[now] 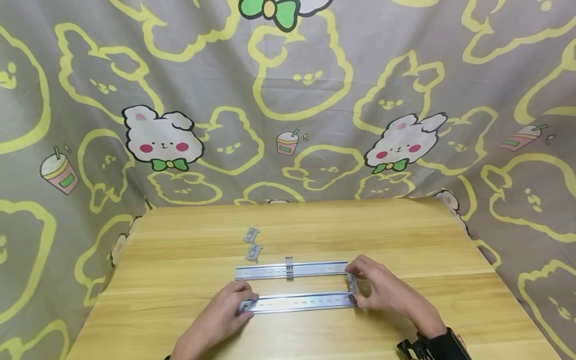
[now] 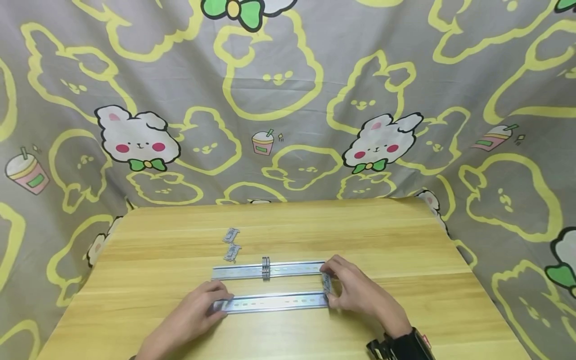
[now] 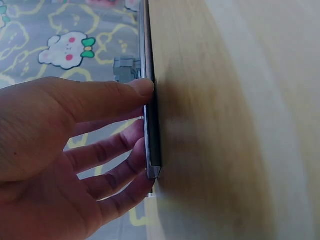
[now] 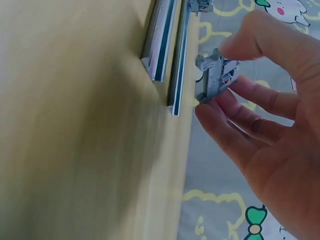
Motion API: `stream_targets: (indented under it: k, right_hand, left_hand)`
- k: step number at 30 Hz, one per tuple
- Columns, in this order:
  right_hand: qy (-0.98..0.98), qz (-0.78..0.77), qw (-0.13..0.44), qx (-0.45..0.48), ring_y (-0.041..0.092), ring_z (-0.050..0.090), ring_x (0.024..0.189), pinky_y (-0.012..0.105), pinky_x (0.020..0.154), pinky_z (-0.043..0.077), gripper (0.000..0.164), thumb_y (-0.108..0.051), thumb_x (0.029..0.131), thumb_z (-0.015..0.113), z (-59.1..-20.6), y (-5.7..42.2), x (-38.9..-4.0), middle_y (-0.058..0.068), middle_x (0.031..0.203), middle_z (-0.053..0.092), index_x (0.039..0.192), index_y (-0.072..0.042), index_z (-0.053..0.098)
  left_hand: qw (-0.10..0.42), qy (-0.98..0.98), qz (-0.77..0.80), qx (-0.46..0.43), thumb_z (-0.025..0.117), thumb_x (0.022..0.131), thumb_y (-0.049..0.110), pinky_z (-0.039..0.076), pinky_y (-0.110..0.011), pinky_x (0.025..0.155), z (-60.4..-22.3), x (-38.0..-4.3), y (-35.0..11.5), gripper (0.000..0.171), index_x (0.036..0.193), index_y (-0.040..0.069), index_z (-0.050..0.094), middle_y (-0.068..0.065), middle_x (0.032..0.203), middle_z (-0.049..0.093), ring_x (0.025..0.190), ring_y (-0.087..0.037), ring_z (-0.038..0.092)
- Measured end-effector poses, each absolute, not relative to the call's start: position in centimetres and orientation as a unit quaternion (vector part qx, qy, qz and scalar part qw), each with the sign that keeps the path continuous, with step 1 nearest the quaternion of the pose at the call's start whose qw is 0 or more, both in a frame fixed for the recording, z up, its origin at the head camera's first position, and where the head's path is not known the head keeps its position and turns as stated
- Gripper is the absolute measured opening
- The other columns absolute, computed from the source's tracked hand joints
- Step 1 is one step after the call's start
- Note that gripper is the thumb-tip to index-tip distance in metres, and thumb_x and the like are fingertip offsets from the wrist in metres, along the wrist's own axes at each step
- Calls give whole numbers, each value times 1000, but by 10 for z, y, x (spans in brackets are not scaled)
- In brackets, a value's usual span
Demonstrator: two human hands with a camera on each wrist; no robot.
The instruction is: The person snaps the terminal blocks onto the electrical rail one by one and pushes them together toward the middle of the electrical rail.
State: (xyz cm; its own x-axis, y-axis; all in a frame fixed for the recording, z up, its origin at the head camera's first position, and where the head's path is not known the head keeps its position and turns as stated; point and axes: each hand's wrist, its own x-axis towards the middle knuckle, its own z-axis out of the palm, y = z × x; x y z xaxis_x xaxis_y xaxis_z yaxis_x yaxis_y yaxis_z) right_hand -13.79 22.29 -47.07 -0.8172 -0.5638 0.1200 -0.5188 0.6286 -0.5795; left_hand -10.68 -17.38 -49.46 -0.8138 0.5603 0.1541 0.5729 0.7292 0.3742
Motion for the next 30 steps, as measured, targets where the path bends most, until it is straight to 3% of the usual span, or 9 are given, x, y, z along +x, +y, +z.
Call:
stream_targets:
  k: [6, 13, 30]
  right_hand:
    - [893, -340, 54, -290, 24, 62, 102, 39, 89, 56, 50, 2, 64, 74, -474, 234, -129, 9, 109, 62, 112, 1, 59]
    - [906, -317, 42, -277, 20, 63, 103, 42, 91, 55, 50, -5, 64, 78, -480, 241, -124, 4, 108, 66, 111, -5, 61]
    - [878, -387, 70, -274, 25, 65, 104, 37, 90, 55, 47, 1, 67, 79, -486, 242, -122, 8, 109, 65, 111, -1, 60]
  left_hand:
    - [24, -928, -206, -310, 80, 77, 18, 57, -39, 81, -495, -106, -172, 30, 105, 8, 76, 1, 103, 62, 94, -15, 55]
    - [15, -929, -204, -308, 79, 78, 18, 56, -37, 80, -493, -107, -172, 29, 106, 7, 76, 2, 103, 61, 93, -14, 54]
    - [12, -928, -208, -308, 78, 79, 18, 57, -38, 82, -494, -108, -174, 29, 106, 7, 76, 1, 104, 61, 95, -16, 55]
